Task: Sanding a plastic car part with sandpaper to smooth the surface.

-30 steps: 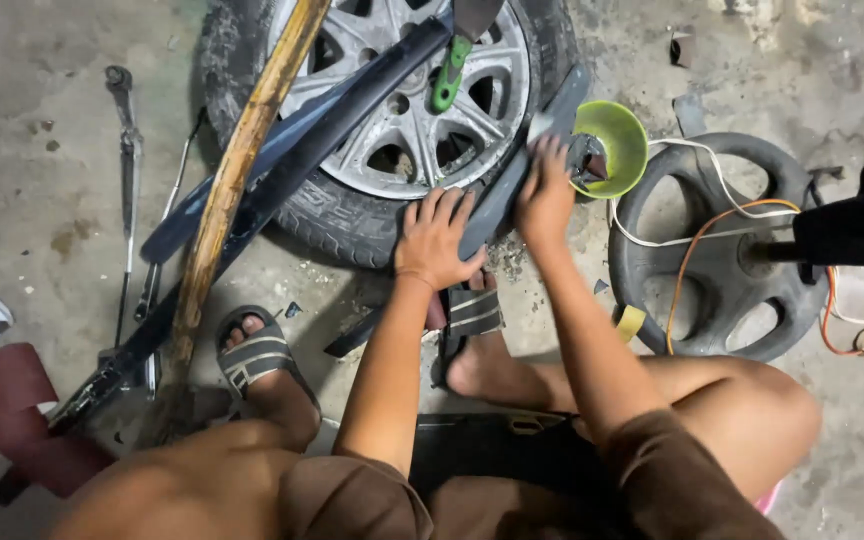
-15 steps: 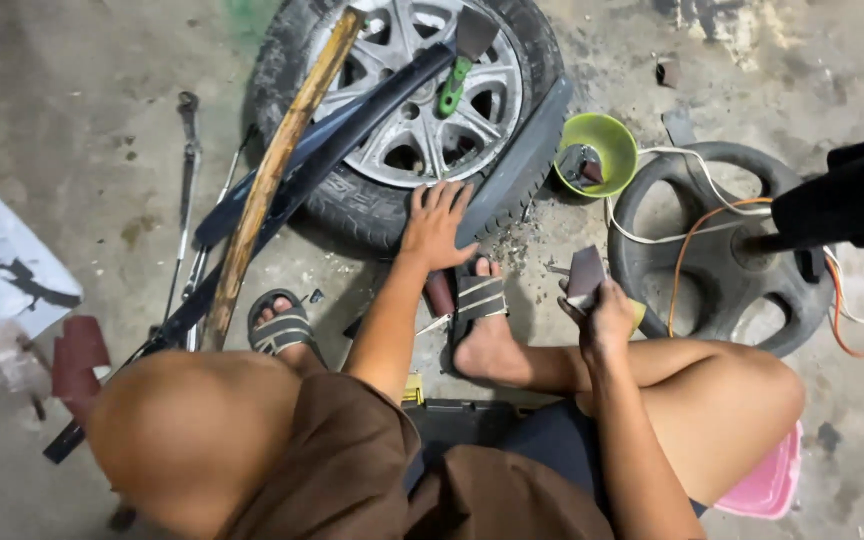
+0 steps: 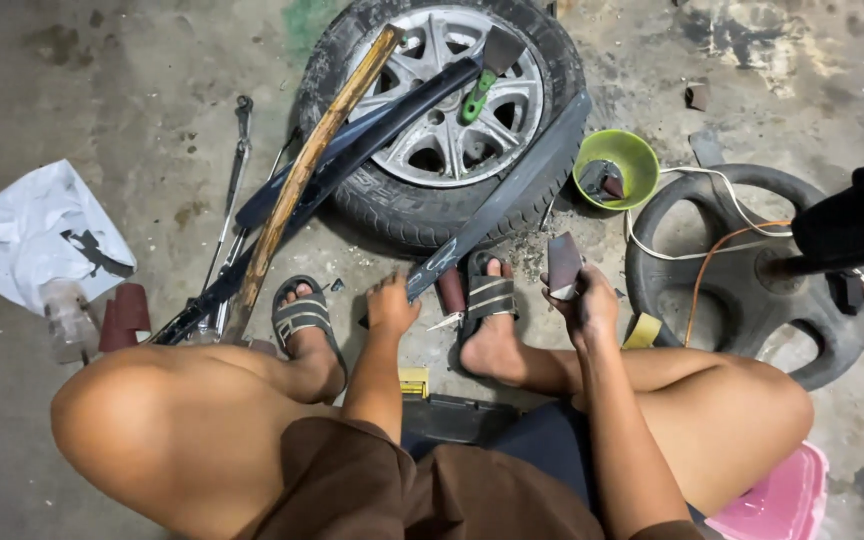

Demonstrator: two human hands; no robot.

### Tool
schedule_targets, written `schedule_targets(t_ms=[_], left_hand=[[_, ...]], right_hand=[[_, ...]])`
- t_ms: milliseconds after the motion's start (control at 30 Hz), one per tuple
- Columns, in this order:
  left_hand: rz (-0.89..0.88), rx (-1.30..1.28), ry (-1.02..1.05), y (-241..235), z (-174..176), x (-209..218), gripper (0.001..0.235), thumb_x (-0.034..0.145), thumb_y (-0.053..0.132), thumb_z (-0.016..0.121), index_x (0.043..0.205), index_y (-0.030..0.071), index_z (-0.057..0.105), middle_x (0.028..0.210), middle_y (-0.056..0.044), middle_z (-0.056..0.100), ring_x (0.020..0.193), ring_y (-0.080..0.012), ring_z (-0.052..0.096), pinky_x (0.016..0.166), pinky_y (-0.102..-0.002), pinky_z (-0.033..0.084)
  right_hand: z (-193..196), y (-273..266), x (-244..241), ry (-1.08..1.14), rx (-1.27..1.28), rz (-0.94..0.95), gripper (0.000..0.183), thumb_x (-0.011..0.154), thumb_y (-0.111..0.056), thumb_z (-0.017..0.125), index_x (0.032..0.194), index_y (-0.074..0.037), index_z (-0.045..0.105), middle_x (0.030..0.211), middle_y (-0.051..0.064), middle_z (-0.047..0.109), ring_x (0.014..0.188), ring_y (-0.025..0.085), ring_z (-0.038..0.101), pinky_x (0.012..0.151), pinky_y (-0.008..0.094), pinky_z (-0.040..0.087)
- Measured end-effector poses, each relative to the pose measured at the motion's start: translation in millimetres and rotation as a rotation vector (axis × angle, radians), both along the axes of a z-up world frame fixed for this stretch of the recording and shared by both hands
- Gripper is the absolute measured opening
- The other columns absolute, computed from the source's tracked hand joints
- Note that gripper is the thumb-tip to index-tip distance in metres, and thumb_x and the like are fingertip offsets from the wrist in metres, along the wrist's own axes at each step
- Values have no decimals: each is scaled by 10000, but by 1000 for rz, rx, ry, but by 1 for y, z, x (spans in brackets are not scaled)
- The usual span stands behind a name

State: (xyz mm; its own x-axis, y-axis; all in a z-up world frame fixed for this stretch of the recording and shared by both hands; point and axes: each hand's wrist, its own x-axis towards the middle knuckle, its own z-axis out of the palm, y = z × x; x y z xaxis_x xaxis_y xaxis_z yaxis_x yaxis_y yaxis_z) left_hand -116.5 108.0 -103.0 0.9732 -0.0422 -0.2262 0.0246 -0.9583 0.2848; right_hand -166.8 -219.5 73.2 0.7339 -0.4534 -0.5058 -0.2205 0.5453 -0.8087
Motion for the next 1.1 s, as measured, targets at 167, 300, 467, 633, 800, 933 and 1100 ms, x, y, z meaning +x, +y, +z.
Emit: schedule_targets(t_ms=[167, 300, 467, 633, 800, 933, 1100], left_hand=[[-26, -64, 35, 11, 34, -8, 465, 830, 496, 717, 1124, 137, 691, 939, -141, 769, 941, -359, 763, 834, -493, 579], [-94, -211, -31, 1, 64, 2, 431, 856, 500, 702, 1072, 130, 656, 896, -161, 760, 903, -370, 765, 788, -494, 592], [-21, -466, -270, -48, 107, 16, 471, 777, 478, 783, 1122, 173, 687, 901, -154, 765, 869, -375, 756, 743, -500, 614], [72, -649, -414, -76, 152, 32, 481, 714, 408, 838, 1142, 234, 704, 845, -148, 760, 840, -367, 755, 711, -480, 614], [128, -714, -549, -94, 170, 58, 406, 689, 376, 838, 1065, 292, 709, 712, -138, 732, 742, -374, 749, 641, -494, 587], [144, -756, -666, -104, 191, 63, 388, 701, 338, 844, 1053, 253, 703, 686, -174, 713, 726, -406, 741, 617, -496, 577], [123, -718, -602, -104, 200, 66, 401, 752, 348, 807, 1114, 260, 661, 697, -167, 716, 738, -405, 742, 624, -520, 570]], right_hand=[[13, 1, -2, 13, 20, -3, 233, 968, -220, 546, 1090, -29, 600, 959, 188, 648, 852, 397, 771, 690, 510, 682], [12, -2, 0, 11, 69, -13, 271, 979, -248, 529, 1118, -18, 564, 968, 173, 642, 859, 393, 772, 700, 495, 678], [14, -2, -4, -1, 75, -11, 347, 990, -304, 560, 1186, -18, 545, 1018, 190, 634, 893, 405, 770, 728, 500, 663], [7, -6, -7, 2, 61, 11, 313, 990, -282, 599, 1182, -44, 533, 1070, 195, 612, 917, 421, 757, 756, 515, 646], [-6, -12, -2, 14, 53, 11, 307, 977, -274, 630, 1193, -61, 578, 1104, 196, 607, 912, 436, 757, 739, 508, 655], [-8, -9, 0, 18, 38, 15, 242, 981, -258, 628, 1138, -77, 594, 1112, 181, 598, 913, 423, 759, 753, 511, 651], [-13, -7, 3, 14, -23, 61, 204, 973, -267, 682, 1069, -100, 615, 1060, 131, 604, 880, 421, 757, 747, 534, 648]])
